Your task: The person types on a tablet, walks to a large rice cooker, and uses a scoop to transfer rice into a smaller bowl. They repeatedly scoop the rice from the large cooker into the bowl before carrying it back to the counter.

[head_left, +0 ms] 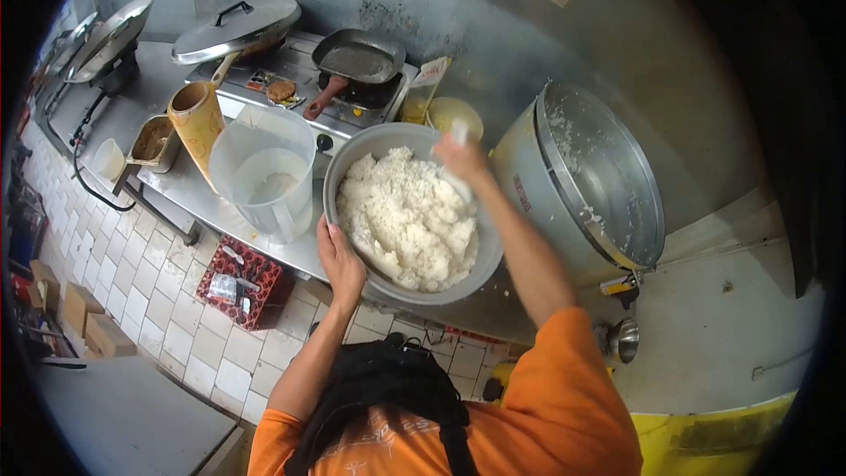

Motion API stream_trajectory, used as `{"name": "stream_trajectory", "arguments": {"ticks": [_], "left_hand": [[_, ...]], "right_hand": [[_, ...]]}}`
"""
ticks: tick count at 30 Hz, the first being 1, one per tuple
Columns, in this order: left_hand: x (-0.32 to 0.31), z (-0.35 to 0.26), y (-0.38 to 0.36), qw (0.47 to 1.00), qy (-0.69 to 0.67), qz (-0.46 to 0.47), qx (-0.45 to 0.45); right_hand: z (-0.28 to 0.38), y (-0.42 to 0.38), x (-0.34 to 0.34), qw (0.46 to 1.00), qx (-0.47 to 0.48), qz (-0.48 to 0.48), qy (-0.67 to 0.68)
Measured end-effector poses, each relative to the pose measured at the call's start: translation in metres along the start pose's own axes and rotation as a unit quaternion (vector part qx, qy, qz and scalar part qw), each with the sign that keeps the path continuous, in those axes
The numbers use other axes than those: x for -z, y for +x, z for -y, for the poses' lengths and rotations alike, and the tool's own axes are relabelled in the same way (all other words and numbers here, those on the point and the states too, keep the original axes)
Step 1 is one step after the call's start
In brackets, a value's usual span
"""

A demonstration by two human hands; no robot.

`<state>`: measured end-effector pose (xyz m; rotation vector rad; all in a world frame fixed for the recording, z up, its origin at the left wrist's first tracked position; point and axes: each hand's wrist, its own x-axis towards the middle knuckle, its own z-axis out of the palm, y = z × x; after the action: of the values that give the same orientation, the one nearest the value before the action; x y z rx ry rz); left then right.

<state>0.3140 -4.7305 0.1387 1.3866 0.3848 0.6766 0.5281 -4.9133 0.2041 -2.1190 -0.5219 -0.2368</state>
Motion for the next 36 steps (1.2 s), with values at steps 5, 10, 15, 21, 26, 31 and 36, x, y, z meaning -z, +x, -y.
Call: {"name": "stream_trajectory", "arguments": {"ticks": [5, 10, 15, 21, 26, 31, 36], "left_hand": [[-0.004, -0.001, 0.005, 1.0, 0.006, -0.003, 0.012], [-0.004, 0.006, 0.008, 1.0, 0.015, 0.008, 0.003], [-0.004, 0.001, 0.002, 1.0, -0.006, -0.019, 0.02], [-0.005, -0.002, 0.005, 0.995, -0.05, -0.016, 0.081], [-0.007, 0.004, 0.004, 0.995, -0.091, 0.0, 0.047], [-0.005, -0.002, 0.006, 0.995, -0.068, -0.011, 0.077], [0.001, 0.006, 0.005, 0.992, -0.094, 0.033, 0.071]], "right_hand": [[0.087, -0.032, 0.082, 0.972, 0.022, 0.058, 0.227], [0.032, -0.087, 0.011, 0.978, 0.027, 0.204, 0.042], [0.131, -0.065, 0.056, 0.898, -0.043, 0.055, 0.433], [0.104, -0.121, -0.09, 0.98, 0.0, 0.037, 0.197], [0.168, -0.076, 0.015, 0.863, 0.022, -0.034, 0.504], [0.123, -0.124, -0.079, 0.971, 0.009, -0.13, 0.203], [0.119, -0.111, 0.029, 0.867, 0.018, -0.219, 0.447]]}}
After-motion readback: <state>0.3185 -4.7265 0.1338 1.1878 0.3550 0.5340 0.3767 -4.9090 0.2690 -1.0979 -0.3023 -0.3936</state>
